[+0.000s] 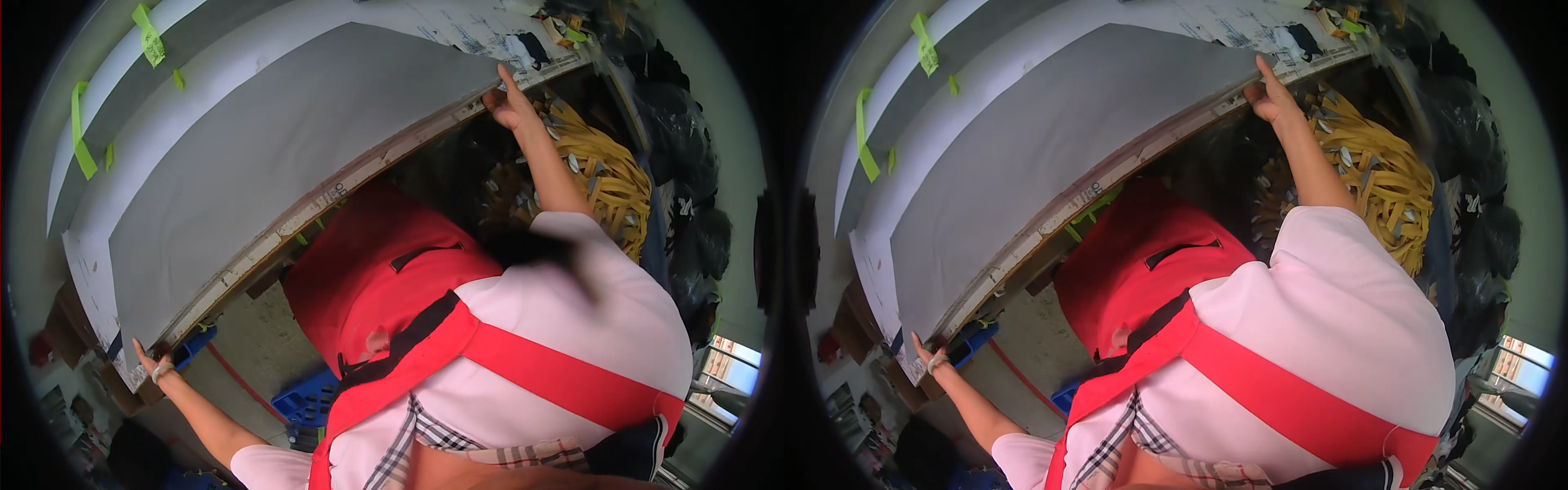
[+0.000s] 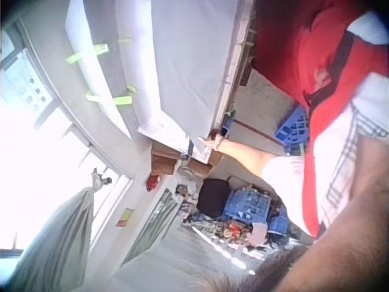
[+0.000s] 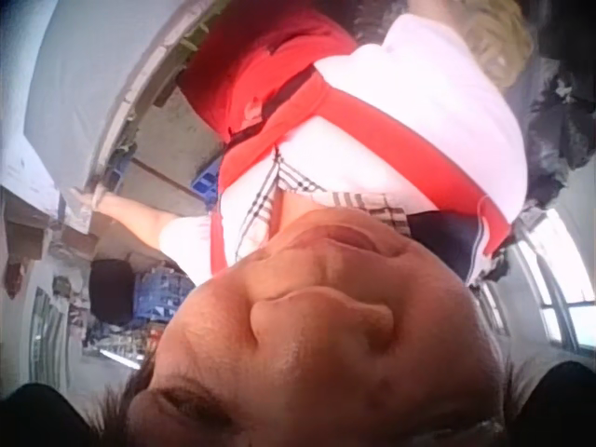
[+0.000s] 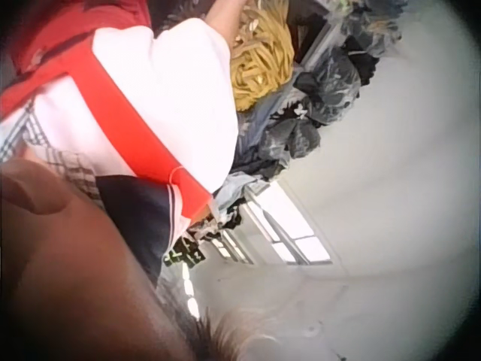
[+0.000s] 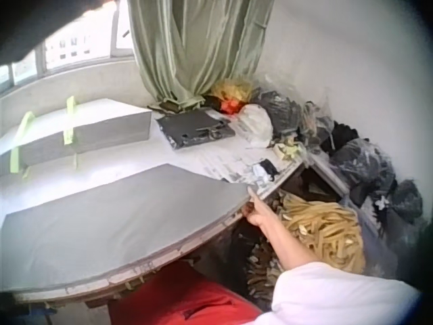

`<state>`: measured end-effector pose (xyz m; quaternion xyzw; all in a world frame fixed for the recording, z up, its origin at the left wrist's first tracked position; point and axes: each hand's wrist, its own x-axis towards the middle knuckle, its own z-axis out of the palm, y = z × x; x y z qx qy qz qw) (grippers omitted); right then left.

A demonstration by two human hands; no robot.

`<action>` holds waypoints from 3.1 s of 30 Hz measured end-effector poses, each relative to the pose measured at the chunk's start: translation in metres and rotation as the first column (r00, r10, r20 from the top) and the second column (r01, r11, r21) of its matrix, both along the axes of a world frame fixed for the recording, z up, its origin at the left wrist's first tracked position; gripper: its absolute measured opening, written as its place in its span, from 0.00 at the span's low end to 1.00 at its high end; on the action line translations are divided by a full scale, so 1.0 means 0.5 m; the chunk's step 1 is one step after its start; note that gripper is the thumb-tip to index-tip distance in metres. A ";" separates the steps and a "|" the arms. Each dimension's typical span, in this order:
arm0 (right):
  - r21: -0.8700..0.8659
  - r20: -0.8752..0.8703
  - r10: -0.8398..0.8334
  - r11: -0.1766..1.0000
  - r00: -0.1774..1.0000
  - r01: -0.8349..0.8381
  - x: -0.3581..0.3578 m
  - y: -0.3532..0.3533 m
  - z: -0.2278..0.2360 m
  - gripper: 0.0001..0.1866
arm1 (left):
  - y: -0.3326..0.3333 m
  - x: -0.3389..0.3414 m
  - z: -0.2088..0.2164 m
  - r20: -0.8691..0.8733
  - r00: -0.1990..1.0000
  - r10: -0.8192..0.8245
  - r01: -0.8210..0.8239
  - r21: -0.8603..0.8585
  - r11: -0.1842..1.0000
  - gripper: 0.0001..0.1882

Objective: The person removes a white protective sheet from a stack of grey rectangular boards using a utility knife. They then proceed to cut the boards into smaller pieces, stacking the cut sections on the table.

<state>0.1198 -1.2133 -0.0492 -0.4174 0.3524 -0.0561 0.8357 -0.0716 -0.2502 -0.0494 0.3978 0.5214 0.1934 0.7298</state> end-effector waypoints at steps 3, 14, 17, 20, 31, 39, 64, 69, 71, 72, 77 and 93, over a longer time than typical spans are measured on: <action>-0.046 -0.008 0.039 0.998 0.999 -0.039 -0.032 0.014 0.039 0.23 | -0.056 0.022 0.000 0.012 1.000 0.028 -0.028 0.024 0.999 0.37; -0.355 0.008 0.043 0.934 0.999 -0.038 -0.030 0.027 0.010 0.35 | -0.104 0.018 0.013 0.101 0.993 -0.068 0.064 0.036 0.997 0.36; -0.378 0.062 -0.048 0.923 0.997 0.067 -0.022 0.037 0.004 0.44 | -0.116 0.022 0.009 0.125 0.992 -0.013 0.017 -0.025 1.000 0.35; -0.353 0.068 -0.023 0.935 0.997 0.046 -0.022 0.023 0.007 0.46 | -0.116 0.014 0.018 0.118 0.993 -0.016 0.023 -0.062 0.998 0.34; -0.371 0.120 -0.006 0.927 0.993 0.050 -0.007 -0.130 0.022 0.25 | -0.282 0.035 0.055 0.267 0.964 -0.007 0.043 -0.127 0.991 0.35; -0.370 0.059 0.028 0.929 0.998 -0.004 0.015 -0.207 -0.017 0.24 | -0.357 0.045 0.027 0.142 0.986 -0.086 0.091 -0.028 0.995 0.38; -0.408 0.103 0.087 0.912 0.991 -0.038 0.050 -0.247 -0.053 0.33 | -0.367 0.058 0.017 0.232 0.970 -0.080 0.087 -0.020 0.996 0.34; -0.658 -0.140 0.099 0.734 0.985 -0.167 0.084 -0.279 -0.055 0.47 | -0.316 0.018 0.023 0.059 0.973 -0.223 0.223 0.008 0.975 0.35; -0.941 -0.116 -0.070 0.326 0.991 -0.088 0.090 -0.289 -0.058 0.48 | -0.283 0.011 0.006 -0.089 0.981 -0.175 0.188 0.172 0.967 0.42; -0.909 -0.034 -0.004 0.416 0.999 -0.029 0.082 -0.305 -0.053 0.40 | -0.307 0.046 -0.002 -0.104 0.993 -0.058 0.083 0.262 0.962 0.44; -0.611 0.072 0.045 0.792 0.996 0.008 0.081 -0.229 -0.050 0.28 | -0.301 0.059 0.038 -0.528 0.774 0.350 0.220 0.741 0.634 0.66; -0.748 0.297 -0.221 0.551 0.929 0.370 0.068 -0.153 -0.040 0.25 | -0.186 0.054 -0.004 -0.384 0.887 0.254 0.091 0.688 0.720 0.67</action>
